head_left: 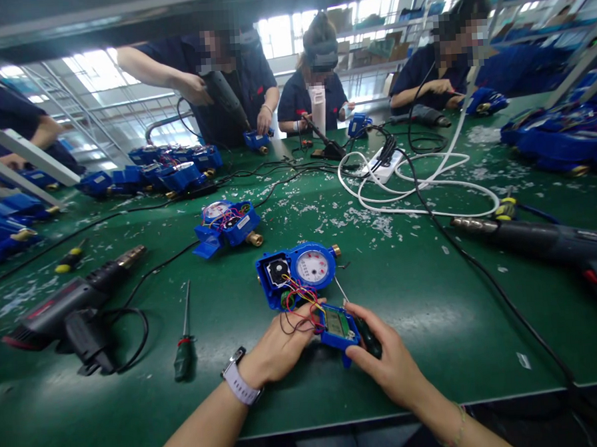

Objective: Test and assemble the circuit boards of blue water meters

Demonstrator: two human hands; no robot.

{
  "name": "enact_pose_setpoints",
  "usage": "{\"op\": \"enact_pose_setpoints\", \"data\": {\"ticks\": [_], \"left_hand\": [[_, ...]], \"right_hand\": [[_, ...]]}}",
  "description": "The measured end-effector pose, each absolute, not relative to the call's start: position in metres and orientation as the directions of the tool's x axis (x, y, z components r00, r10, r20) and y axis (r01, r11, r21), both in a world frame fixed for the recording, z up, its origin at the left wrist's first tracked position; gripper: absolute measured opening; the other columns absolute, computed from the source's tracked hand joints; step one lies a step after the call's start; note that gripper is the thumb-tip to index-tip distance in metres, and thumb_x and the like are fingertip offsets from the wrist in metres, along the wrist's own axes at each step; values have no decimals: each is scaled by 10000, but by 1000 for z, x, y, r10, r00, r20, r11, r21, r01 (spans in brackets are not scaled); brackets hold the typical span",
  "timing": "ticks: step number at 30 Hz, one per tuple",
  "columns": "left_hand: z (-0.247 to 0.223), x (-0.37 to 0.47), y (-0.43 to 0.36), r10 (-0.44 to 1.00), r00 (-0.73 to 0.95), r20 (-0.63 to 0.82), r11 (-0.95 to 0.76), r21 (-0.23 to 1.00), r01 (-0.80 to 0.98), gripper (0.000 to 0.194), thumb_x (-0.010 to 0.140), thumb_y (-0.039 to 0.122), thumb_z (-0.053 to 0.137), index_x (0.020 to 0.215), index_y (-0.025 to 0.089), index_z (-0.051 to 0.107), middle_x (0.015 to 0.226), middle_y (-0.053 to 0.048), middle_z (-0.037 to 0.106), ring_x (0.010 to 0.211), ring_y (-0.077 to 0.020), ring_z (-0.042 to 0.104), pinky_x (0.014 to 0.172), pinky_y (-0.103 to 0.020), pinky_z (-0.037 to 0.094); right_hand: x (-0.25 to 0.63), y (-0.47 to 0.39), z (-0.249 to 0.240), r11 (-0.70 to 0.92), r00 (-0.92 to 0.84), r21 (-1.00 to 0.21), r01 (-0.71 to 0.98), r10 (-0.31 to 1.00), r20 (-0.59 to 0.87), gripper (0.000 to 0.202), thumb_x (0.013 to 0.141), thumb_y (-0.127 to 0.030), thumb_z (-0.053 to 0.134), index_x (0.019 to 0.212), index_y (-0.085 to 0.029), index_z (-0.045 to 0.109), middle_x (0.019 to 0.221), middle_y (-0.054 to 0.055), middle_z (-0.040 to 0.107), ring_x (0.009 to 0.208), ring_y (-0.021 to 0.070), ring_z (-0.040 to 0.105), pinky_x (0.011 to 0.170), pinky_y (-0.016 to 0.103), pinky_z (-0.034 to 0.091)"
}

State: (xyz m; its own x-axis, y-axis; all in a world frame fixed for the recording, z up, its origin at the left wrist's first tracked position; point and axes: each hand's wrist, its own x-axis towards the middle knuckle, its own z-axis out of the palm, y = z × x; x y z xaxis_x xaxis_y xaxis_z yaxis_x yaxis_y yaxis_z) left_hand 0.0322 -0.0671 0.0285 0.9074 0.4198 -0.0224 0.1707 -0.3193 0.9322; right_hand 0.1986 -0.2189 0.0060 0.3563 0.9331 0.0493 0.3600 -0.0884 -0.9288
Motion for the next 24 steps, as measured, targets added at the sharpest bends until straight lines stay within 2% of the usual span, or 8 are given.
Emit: {"op": "enact_pose_setpoints", "data": {"ticks": [4,9,15,18,20,24], "left_hand": [[20,32,-70,496,868,-34,-285,937,200,434,979,399,390,1326,198,556,1151,-74,696,1070,-232,625,1026,-357,440],[4,30,-68,488,873,-13,-277,946,169,437,975,405,411,1346,210,534,1105,-84,705,1008,-215,646,964,-336,495],[17,36,-71,449,894,-17,-245,959,141,428,945,325,491,1357,211,513,941,-57,719,872,-178,665,919,-315,511],[24,36,-72,382,924,-32,-160,982,100,636,822,244,662,1411,200,424,1150,-86,680,1074,-217,629,1037,-358,438],[26,35,-72,344,939,-30,-85,994,63,799,743,235,746,1441,210,360,1328,-114,577,1220,-257,548,1098,-395,374],[21,35,-75,304,951,-46,119,993,9,906,683,305,819,1442,231,332,1423,-145,473,1275,-310,502,1088,-467,368]], "right_hand": [[199,-221,5,-103,353,-931,352,935,30,633,817,-471,586,1317,-89,519,1314,185,548,1210,330,507,1028,494,385],[203,-221,-9,-94,333,-931,353,943,31,663,810,-458,583,1345,-73,509,1335,195,531,1235,328,493,1054,469,367],[206,-215,-28,-45,359,-927,373,928,99,656,754,-414,606,1318,-85,556,1297,190,563,1194,331,532,1025,439,407],[206,-214,-24,-29,372,-928,371,921,120,649,725,-392,613,1304,-100,575,1273,183,582,1173,330,550,1010,429,424],[205,-214,-17,-35,358,-928,371,927,108,644,711,-360,621,1302,-109,580,1275,180,582,1172,326,552,1013,426,421],[205,-214,-10,-35,330,-935,354,940,90,646,688,-323,641,1301,-126,587,1270,169,589,1160,328,560,1010,434,424]]}}
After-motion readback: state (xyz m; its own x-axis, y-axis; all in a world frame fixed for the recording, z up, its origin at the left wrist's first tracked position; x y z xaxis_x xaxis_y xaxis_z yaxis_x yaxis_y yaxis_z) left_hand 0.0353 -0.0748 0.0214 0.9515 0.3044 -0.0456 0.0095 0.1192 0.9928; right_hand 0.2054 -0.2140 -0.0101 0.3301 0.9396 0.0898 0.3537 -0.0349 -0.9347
